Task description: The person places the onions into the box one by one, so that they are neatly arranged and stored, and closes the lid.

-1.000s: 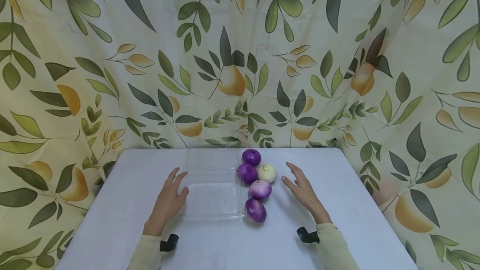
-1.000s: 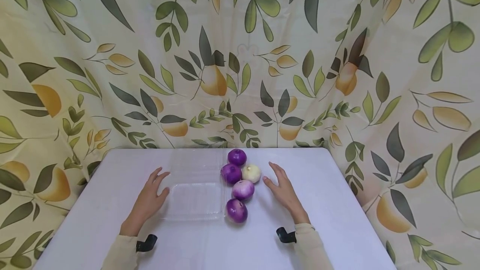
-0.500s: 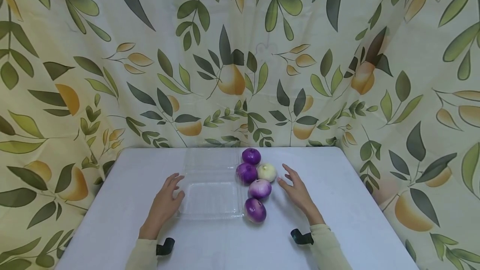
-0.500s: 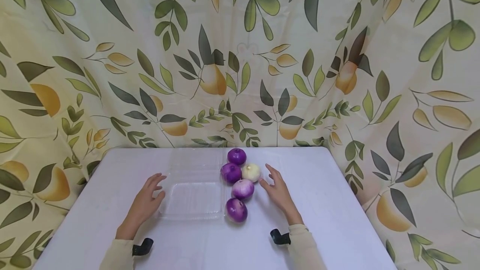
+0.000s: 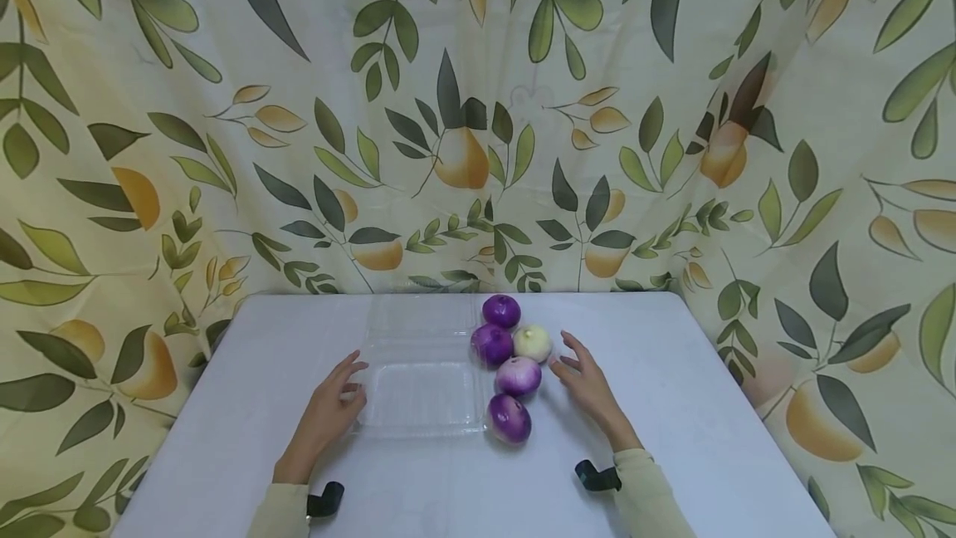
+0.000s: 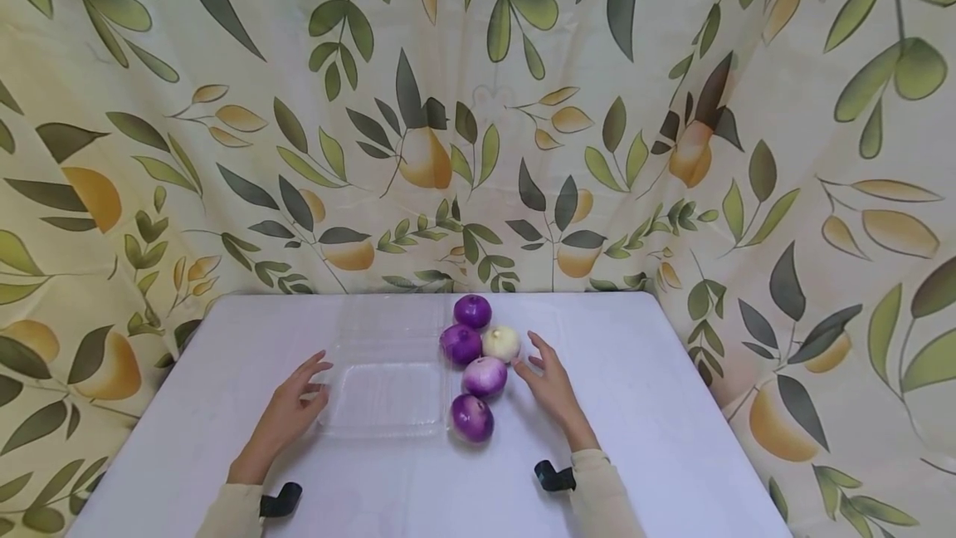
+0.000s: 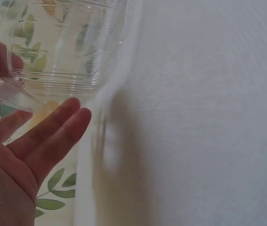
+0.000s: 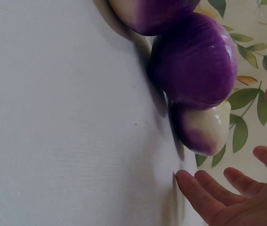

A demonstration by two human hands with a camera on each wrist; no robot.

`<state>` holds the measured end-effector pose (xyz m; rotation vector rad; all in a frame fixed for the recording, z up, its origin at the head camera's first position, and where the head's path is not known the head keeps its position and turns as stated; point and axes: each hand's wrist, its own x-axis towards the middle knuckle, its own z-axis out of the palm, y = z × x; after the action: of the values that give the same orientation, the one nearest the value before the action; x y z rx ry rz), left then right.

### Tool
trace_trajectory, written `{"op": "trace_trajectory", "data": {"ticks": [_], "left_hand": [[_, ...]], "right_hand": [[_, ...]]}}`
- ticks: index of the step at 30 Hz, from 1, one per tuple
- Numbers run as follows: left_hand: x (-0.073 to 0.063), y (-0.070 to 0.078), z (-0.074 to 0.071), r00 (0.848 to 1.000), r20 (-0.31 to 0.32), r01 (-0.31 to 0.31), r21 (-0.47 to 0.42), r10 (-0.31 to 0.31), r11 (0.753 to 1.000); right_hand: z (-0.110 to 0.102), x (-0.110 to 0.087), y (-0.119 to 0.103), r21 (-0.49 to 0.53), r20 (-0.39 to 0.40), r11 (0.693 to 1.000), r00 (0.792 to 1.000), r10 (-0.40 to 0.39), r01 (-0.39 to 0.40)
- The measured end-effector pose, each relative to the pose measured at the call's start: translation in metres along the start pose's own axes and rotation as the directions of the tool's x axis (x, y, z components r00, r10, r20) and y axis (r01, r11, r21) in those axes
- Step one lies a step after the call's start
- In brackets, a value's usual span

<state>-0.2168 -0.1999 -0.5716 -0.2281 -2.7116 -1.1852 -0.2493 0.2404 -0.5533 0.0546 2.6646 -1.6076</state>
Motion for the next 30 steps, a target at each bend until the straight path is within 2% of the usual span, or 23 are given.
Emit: {"op": "trace_trajectory", "data": {"ticks": [6, 14, 18, 24, 30], "left_hand": [[0.0, -0.001, 0.001, 1.0, -0.02, -0.021, -0.039, 0.021, 0.999], [-0.001, -0.001, 0.001, 1.0, -0.009, -0.013, -0.063, 0.013, 0.998], [-0.001, -0.001, 0.001, 1.0, -0.003, -0.002, -0.046, 0.002, 0.999], [-0.001, 0.0, 0.002, 1.0, -0.008, -0.005, -0.026, 0.005, 1.0], [0.0, 0.001, 0.002, 1.0, -0.014, -0.023, -0.005, 0.022, 1.0]], "right_hand": [[0.005, -0.001, 0.002, 0.056, 0.007, 0.998, 1.0, 0.02, -0.021], [0.015, -0.002, 0.005, 0.167, -0.003, 0.986, 1.0, 0.028, -0.027], [0.02, -0.004, 0.004, 0.186, -0.019, 0.982, 0.999, 0.039, -0.035], [0.022, -0.011, 0.001, 0.147, -0.004, 0.989, 1.0, 0.017, -0.016], [0.025, -0.013, 0.001, 0.051, 0.02, 0.999, 1.0, -0.001, 0.0]]}}
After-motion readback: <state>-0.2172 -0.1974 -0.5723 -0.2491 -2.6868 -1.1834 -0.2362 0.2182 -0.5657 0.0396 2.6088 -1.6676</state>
